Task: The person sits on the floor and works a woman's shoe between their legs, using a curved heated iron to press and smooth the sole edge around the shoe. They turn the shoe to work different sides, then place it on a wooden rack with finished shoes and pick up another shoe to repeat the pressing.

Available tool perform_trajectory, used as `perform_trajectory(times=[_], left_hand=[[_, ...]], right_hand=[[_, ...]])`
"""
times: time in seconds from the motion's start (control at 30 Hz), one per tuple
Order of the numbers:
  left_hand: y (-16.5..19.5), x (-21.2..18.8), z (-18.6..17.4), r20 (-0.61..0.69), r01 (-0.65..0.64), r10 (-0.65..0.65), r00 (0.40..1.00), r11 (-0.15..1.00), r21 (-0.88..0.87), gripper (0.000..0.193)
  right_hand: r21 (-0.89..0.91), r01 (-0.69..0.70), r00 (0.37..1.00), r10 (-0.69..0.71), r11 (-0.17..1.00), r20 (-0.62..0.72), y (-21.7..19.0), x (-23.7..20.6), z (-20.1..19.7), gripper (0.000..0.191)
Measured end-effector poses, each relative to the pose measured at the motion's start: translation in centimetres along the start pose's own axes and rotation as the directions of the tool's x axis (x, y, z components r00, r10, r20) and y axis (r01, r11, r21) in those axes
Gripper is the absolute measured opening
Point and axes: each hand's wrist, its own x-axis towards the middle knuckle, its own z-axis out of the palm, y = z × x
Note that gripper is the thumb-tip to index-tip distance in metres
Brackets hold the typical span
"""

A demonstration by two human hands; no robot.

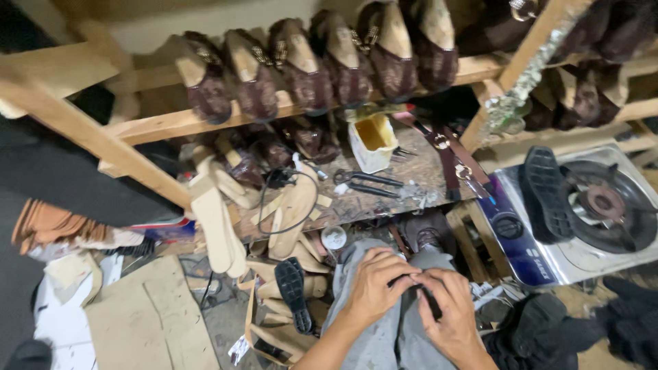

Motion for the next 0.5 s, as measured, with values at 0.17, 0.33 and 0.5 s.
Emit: perform_trajectory(times=[0.17, 0.33, 0.5], left_hand=[[0.4, -1.1, -0.3, -0.056, -0.025, 0.024, 0.998, 1.0, -0.017, 0.018], [0.4, -1.9, -0.9, -0.04, -0.039, 0.039, 0.998, 0.999, 0.0, 0.015], [0.2, -3.0, -0.9, -0.099, -0.04, 0.043, 0.994, 0.999, 0.026, 0.018]], right_hand=[[-0.004, -0.032, 0.999, 0.032, 0.999, 0.012, -0.7, -0.3, 0.1, 0.028], [-0.04, 0.008, 1.0, -0.007, 0.999, 0.017, -1.2, -0.6, 0.1, 0.026], [-0.118, -0.005, 1.0, 0.008, 0.993, 0.029, -1.0, -1.7, 0.1, 0.027]])
